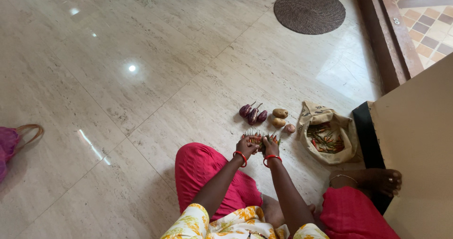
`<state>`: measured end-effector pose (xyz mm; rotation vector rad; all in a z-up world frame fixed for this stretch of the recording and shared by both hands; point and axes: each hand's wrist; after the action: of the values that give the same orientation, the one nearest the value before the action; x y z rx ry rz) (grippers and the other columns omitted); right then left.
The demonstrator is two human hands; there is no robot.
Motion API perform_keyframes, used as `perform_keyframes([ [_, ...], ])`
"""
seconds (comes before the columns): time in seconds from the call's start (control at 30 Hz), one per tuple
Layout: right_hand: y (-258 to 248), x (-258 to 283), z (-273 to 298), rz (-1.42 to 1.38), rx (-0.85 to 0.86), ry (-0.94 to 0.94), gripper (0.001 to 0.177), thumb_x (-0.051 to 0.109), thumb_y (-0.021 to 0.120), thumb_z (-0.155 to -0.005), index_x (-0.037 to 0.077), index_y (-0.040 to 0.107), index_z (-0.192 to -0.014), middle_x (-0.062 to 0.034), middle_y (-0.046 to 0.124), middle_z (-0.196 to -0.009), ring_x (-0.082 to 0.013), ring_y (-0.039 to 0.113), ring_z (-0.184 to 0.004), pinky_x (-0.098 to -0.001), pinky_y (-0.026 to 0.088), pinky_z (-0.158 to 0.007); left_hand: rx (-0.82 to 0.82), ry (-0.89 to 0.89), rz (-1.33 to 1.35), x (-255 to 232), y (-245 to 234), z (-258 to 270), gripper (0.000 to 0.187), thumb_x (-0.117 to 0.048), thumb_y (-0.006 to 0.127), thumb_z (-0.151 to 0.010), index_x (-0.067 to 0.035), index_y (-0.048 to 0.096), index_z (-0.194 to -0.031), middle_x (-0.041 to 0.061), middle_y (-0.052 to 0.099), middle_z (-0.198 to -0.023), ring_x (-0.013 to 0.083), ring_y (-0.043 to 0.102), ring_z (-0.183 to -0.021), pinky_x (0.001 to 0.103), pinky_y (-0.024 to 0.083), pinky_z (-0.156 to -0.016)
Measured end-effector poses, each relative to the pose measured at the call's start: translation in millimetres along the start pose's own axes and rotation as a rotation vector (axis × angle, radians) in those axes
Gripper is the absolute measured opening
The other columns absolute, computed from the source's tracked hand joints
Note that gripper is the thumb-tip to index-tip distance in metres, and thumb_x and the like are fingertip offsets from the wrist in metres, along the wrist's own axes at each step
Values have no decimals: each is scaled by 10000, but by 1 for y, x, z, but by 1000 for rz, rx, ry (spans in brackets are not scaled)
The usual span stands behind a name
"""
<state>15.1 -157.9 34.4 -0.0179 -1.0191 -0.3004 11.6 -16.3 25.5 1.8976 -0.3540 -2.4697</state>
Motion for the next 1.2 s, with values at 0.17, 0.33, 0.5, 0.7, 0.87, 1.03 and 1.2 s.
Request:
perform_keyframes([
  [0.17, -36, 27, -12, -195, -112, -267, 248, 235, 621, -1052, 8, 713, -1085, -45, 749, -891, -107, 678, -716, -234, 514, -564, -81, -107, -5, -1, -8, 3, 335, 6, 785, -867, -32, 691, -1186, 70, 764, -875, 86, 661, -641, 232, 556, -576],
  [0.33, -51, 37, -14, -127, -218, -296, 249, 258, 580, -1021, 43, 690, -1081, -26, 730, -899, -118, 703, -723, -281, 531, -519, -107, -135, 152, -5, -13, 2, 211, -137, 690, -968, -33, 680, -1151, 65, 793, -906, 81, 674, -640, 227, 552, -567],
  [0.5, -5, 6, 1, -20, -56, -4, 282, 402, 479, -994, 162, 603, -1076, -9, 678, -837, -178, 648, -638, -328, 436, -469, -135, -135, 246, -6, -9, 1, 158, -180, 673, -982, -60, 635, -1077, 85, 788, -893, 100, 647, -610, 240, 518, -532],
  [0.7, 30, -22, 22, -109, 182, 181, 477, 525, 482, -1055, 64, 598, -1081, -72, 664, -835, -187, 656, -673, -349, 588, -592, -193, -106, 87, -4, -4, 5, 119, -166, 740, -944, -88, 688, -1017, 33, 755, -905, 68, 692, -700, 249, 559, -579],
  [0.87, 22, -20, 22, -107, 76, 184, 272, 365, 539, -1034, 108, 621, -1073, -73, 695, -870, -192, 679, -699, -370, 592, -616, -43, -41, -115, -4, -6, 4, 128, -119, 725, -931, -90, 735, -1055, 18, 740, -881, 96, 657, -707, 244, 527, -595],
  [1.03, 3, -8, 13, -66, 59, 118, 286, 360, 511, -1041, 120, 665, -1059, -45, 675, -758, -159, 654, -613, -333, 538, -541, 165, -32, -206, -11, -6, 6, 317, -103, 670, -900, -140, 732, -1209, -113, 749, -1077, 72, 683, -784, 245, 554, -665],
  [1.2, 2, -6, 7, 187, 101, -150, 349, 309, 576, -1062, -1, 673, -935, -52, 614, -626, -147, 488, -487, -319, 367, -454, 46, 131, -990, -38, -13, -1, 304, -232, 748, -936, -192, 711, -1236, 118, 748, -914, 253, 678, -860, 403, 550, -775],
])
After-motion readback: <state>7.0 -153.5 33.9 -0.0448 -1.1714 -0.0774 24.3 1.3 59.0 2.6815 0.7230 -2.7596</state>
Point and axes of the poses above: each hand's wrist, its own z-axis away from the middle knuckle, its own y-axis out of the palm, x = y × z
